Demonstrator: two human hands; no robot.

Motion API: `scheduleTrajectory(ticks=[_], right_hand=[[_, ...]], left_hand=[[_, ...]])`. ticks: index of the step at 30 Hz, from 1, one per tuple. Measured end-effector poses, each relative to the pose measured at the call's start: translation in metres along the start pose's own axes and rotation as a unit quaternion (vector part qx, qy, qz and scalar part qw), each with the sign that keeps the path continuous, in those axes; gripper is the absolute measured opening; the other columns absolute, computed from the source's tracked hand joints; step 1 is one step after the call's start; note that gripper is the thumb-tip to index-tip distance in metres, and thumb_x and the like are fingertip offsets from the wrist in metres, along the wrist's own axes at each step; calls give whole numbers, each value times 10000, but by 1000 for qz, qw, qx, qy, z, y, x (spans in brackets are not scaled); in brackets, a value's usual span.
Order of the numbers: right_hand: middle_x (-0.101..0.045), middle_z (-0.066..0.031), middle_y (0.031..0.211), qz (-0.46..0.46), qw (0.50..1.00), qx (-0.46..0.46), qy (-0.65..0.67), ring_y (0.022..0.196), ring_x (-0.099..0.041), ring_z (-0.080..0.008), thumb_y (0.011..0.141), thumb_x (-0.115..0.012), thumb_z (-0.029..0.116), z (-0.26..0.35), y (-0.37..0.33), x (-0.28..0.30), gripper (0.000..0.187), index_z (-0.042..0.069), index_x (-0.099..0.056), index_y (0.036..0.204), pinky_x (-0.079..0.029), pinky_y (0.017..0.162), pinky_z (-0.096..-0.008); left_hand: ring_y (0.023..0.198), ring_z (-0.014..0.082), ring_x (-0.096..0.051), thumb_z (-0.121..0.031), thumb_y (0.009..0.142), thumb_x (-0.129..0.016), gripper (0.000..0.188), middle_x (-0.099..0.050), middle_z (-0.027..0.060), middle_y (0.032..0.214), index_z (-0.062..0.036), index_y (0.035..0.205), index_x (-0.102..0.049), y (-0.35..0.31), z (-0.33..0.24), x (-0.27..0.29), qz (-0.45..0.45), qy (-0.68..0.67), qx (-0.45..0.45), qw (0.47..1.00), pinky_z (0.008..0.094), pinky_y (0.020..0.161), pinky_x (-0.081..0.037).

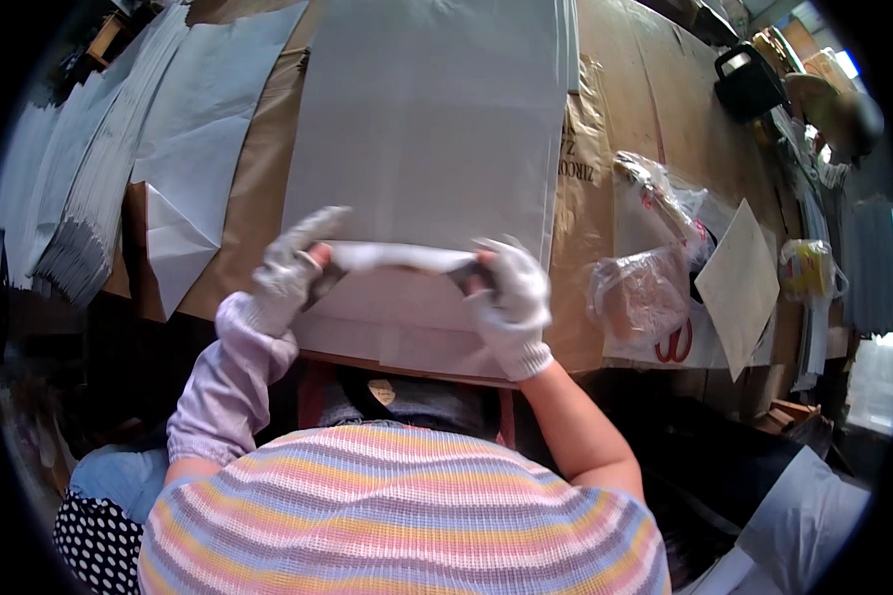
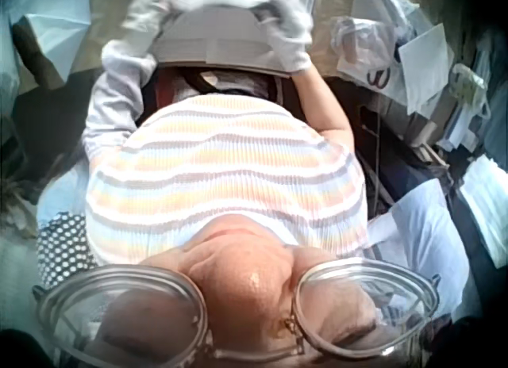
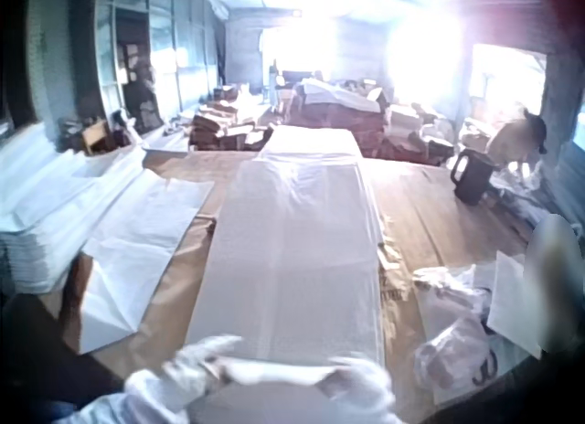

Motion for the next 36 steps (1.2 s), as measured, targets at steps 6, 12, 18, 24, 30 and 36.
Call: scheduleTrajectory(ticks=[6,12,18,24,30,36], right_hand=[[-665,-154,1045,-21,934,115,-338,959,-669,-356,581,-930,351,22,15,-10,527,31,-665,906,-552,848,-480],[-729,-146,895,-206,966,-124,-99,785,-708,-297,790,-786,85,-112,71,90,163,67,-696,925,-574,730,-380],[-718,-169,1128,-236,934,131,-235,1051,-672,-370,726,-795,48,-6,39,63,331,1,-711,1043,-537,931,-436],[-724,-171,1115,-121,978,85,-150,1032,-685,-349,686,-776,-38,22,12,31,332,-10,-703,1009,-543,885,-414],[-730,-155,953,-18,992,118,-44,857,-724,-340,726,-776,-1,67,27,-1,242,12,-703,957,-571,745,-382],[-725,-149,987,103,995,-9,15,865,-720,-334,862,-750,108,69,38,-52,200,21,-689,1032,-567,743,-385]], left_hand=[[1361,346,-521,-272,829,-844,732,-580,184,1423,-69,1458,-530,-4,4,49,-112,399,25,910,428,1159,-415],[1370,375,-499,-393,761,-887,874,-547,200,1446,-94,1479,-487,21,-10,20,-117,390,40,912,455,1159,-416],[1268,385,-588,-304,777,-874,732,-623,218,1343,-65,1405,-582,35,-35,-12,-122,356,28,926,450,1086,-477],[1307,351,-586,-327,825,-842,695,-625,192,1377,-51,1409,-588,38,-13,-1,-75,196,109,972,420,1099,-477],[1277,312,-613,-306,823,-859,704,-637,201,1363,-14,1404,-590,35,-7,5,-67,139,109,982,375,1076,-486],[1221,229,-629,-183,852,-845,640,-665,162,1330,10,1404,-585,33,-18,2,7,11,167,986,327,1042,-495]])
Point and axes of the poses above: each hand's wrist, its own y-axis towards the middle knuckle, its own x-axis out of the back of the hand, z = x × y, the point moved 9 cm from there along y, towards the middle knuckle
